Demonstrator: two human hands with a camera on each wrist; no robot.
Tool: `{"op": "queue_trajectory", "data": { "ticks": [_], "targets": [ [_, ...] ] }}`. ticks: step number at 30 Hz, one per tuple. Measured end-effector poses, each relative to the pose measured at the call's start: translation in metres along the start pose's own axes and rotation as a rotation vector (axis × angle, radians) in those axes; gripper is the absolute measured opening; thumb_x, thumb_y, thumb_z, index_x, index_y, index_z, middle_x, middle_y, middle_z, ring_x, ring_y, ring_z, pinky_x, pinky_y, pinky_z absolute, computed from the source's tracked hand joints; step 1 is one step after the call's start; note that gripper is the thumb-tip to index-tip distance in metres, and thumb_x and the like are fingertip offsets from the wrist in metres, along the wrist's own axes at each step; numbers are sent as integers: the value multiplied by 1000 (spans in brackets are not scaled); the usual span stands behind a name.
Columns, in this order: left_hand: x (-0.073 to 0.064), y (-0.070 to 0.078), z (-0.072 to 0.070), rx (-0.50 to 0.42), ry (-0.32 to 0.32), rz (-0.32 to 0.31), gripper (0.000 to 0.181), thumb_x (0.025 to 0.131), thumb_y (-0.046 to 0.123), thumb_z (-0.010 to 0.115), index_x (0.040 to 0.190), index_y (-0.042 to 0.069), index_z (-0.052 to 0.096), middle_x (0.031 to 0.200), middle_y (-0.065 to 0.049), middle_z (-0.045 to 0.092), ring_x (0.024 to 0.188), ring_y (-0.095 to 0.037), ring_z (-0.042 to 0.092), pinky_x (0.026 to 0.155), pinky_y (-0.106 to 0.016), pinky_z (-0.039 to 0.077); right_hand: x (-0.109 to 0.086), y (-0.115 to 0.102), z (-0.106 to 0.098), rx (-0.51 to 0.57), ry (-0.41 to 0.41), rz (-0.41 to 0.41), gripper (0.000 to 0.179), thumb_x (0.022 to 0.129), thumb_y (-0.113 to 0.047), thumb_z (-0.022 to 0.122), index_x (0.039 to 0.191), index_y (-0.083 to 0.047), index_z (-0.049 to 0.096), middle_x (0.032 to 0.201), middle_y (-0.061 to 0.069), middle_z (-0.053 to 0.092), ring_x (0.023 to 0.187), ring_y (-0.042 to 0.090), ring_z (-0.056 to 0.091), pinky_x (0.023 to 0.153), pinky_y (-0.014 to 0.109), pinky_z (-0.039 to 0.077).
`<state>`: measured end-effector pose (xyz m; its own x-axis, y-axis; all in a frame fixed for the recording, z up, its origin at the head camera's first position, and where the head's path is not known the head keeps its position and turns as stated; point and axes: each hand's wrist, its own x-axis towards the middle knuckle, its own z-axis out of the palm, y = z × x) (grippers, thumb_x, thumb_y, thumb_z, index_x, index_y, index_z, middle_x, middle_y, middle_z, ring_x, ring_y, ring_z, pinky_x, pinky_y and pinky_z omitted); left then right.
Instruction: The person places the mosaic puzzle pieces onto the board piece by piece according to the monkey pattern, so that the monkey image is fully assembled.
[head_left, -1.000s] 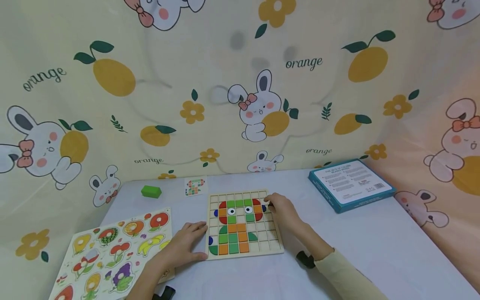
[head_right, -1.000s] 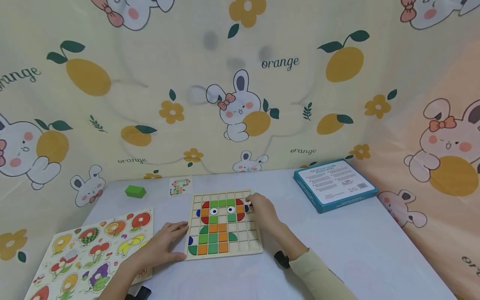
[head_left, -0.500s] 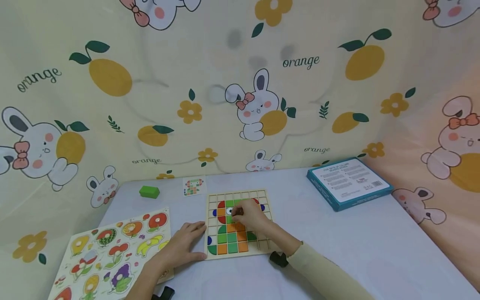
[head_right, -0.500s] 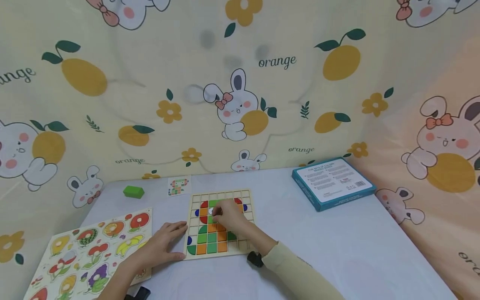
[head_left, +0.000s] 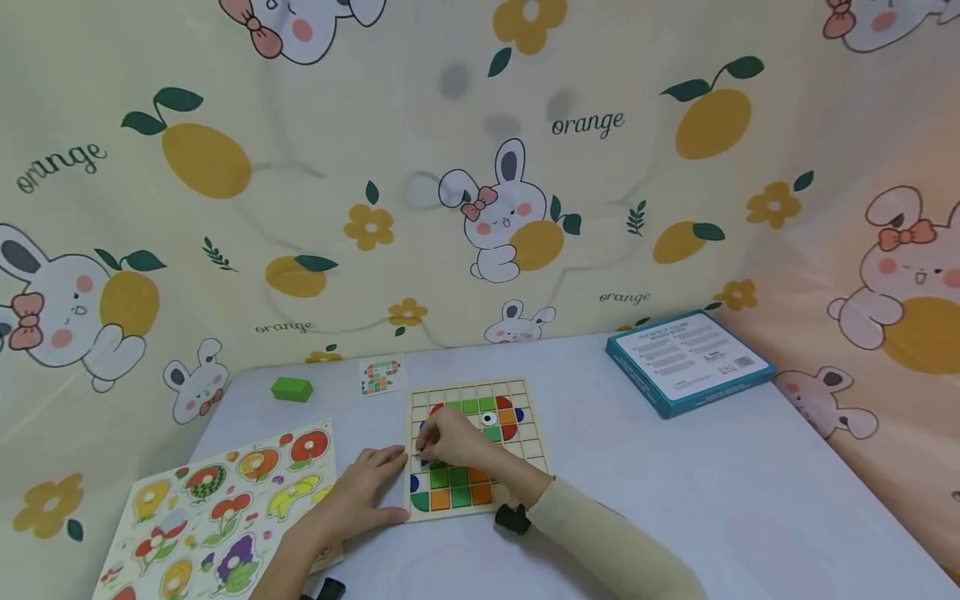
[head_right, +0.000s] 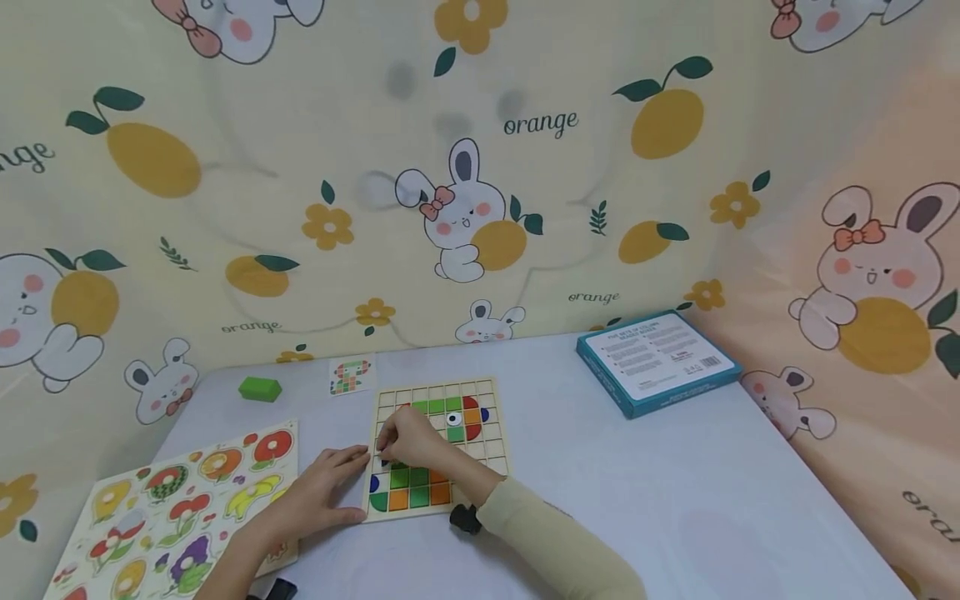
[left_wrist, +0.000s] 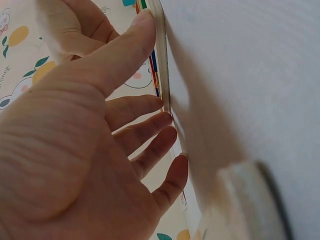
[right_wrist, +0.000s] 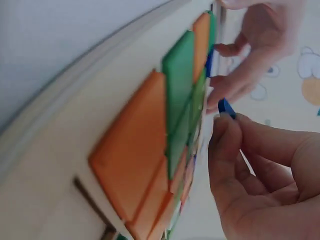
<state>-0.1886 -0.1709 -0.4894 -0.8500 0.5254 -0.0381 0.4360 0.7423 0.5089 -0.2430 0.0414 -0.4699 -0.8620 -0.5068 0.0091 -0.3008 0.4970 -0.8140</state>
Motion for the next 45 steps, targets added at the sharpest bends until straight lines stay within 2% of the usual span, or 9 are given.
{"op": "queue_trajectory", "data": {
  "ticks": [5,9,14,18,22,25,30,40,45],
  "targets": [
    [-1,-2,1,6,9,14,87,80,53,78,145,1,50,153,-14,42,131,-32,41,106,-58,39,4,-1,8,-36,-18,13,10,84,8,73,81,-2,75,70,-3,62,63,6,53,57,18,47],
    [-2,-2,1,-3,4,9,87,80,52,79,145,2,50,153,-13,42,132,-32,41,107,-57,38,2,-3,9,-196,-15,-1,7,88,0,72,90,-5,77,77,-5,63,69,6,52,64,20,47],
    [-1,-4,3,4,2,-1,85,80,50,79,146,5,50,154,-10,42,133,-31,40,108,-56,38,-6,-8,-1,-466,36,-96,12,93,-9,69,100,-9,78,90,-3,68,80,10,58,72,23,50],
    [0,-4,3,11,2,-10,85,80,51,79,146,5,50,154,-10,41,134,-31,40,108,-56,38,-20,-10,-10,-736,-4,-159,18,96,-21,69,110,-13,77,119,1,68,115,24,58,94,39,51],
    [0,-2,2,15,7,-11,86,80,51,79,146,4,50,154,-11,42,134,-32,41,108,-57,38,-38,-12,-13,-886,-143,-161,49,98,-43,61,139,-17,61,152,2,47,145,35,30,110,58,34],
    [-1,-1,1,13,11,-5,86,80,51,79,145,3,50,154,-12,42,134,-33,41,107,-57,38,-48,-13,-10,-919,-208,-179,61,98,-53,54,149,-19,49,158,0,37,149,34,21,113,61,28],
    [-1,1,-1,-1,10,8,87,80,51,79,145,0,50,153,-15,41,134,-36,40,108,-59,37,-58,-18,-1,-923,-260,-199,63,99,-57,49,150,-20,48,159,-3,35,150,30,19,114,61,24],
    [0,0,-1,7,8,25,87,81,52,78,144,0,50,153,-15,42,134,-36,41,106,-59,38,-57,-15,7,-831,-280,-198,61,101,-55,45,150,-19,47,160,-4,33,151,29,17,113,60,29],
    [-1,-1,-1,5,5,15,88,80,53,77,145,0,49,153,-16,41,135,-37,40,107,-60,37,-56,-13,3,-815,-258,-163,61,101,-53,49,150,-17,46,160,-3,33,151,28,18,114,60,26]
  ]
}}
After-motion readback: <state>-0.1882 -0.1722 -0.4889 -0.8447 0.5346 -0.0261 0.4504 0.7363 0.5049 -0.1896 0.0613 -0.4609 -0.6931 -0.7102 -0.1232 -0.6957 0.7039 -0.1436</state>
